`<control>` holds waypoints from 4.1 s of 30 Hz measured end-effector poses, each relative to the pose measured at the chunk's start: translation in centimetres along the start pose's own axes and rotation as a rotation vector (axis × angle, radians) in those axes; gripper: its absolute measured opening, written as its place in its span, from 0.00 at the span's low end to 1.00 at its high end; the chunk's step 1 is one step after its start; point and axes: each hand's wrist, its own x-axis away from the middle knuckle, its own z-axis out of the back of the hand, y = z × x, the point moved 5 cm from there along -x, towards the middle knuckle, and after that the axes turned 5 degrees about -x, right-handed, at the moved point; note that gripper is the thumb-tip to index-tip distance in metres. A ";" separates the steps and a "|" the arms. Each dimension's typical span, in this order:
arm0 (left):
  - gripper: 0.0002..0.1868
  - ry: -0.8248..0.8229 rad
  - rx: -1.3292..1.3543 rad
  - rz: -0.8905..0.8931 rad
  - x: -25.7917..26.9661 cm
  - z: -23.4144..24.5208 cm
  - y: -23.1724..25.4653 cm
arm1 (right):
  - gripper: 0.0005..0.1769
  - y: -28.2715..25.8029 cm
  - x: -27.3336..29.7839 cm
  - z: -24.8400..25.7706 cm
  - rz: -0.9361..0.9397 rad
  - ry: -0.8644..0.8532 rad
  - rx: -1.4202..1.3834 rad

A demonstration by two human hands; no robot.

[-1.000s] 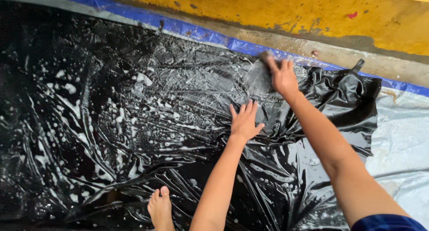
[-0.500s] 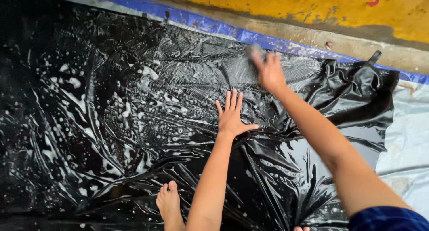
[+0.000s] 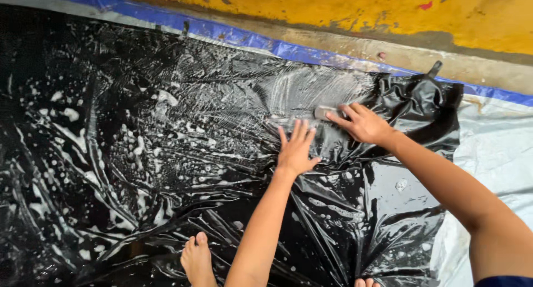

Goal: The person scrubs a large black tarp laid on the floor using a brush and soapy water. They systematically clean different sections, occasionally lifting and folding the tarp to access the underside.

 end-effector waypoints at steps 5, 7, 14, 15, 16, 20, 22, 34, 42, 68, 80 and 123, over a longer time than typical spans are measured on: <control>0.45 -0.020 0.008 -0.083 -1.6 -2.2 5.2 | 0.33 7.1 2.0 2.5 -0.335 -0.018 0.324; 0.42 -0.002 -0.002 -0.101 -2.1 -2.6 6.6 | 0.35 7.2 3.3 2.3 -0.452 -0.006 0.492; 0.40 0.014 0.038 -0.177 -3.7 -3.8 9.2 | 0.32 9.4 6.1 3.8 -0.362 -0.040 0.251; 0.41 0.010 0.053 -0.160 -3.6 -4.0 9.4 | 0.34 11.2 7.3 4.4 -0.634 -0.052 0.422; 0.41 0.000 0.053 -0.159 -3.5 -4.2 9.9 | 0.34 11.1 7.7 4.1 -0.639 -0.055 0.415; 0.35 0.017 0.063 -0.179 -4.7 -4.6 11.2 | 0.33 7.5 8.7 2.4 -0.290 -0.085 0.227; 0.33 0.001 0.085 -0.199 -5.1 -5.0 12.4 | 0.31 8.0 9.9 2.8 -0.301 -0.114 0.097; 0.44 0.029 0.001 -0.170 -5.4 -5.1 12.3 | 0.35 3.9 7.1 -0.4 -0.317 0.026 0.152; 0.48 0.240 0.066 -0.016 -2.3 -3.4 5.5 | 0.30 1.1 2.4 -1.7 -0.276 0.086 -0.011; 0.43 0.385 0.070 0.436 8.4 -3.3 -9.6 | 0.28 0.6 -17.0 -8.9 -0.476 0.145 0.211; 0.58 0.514 0.073 0.405 8.7 -2.8 -9.4 | 0.25 -7.9 -19.0 -11.2 0.023 0.110 0.025; 0.33 0.272 0.092 -0.187 -3.2 -4.0 7.1 | 0.25 7.5 4.8 2.2 -0.352 0.058 0.291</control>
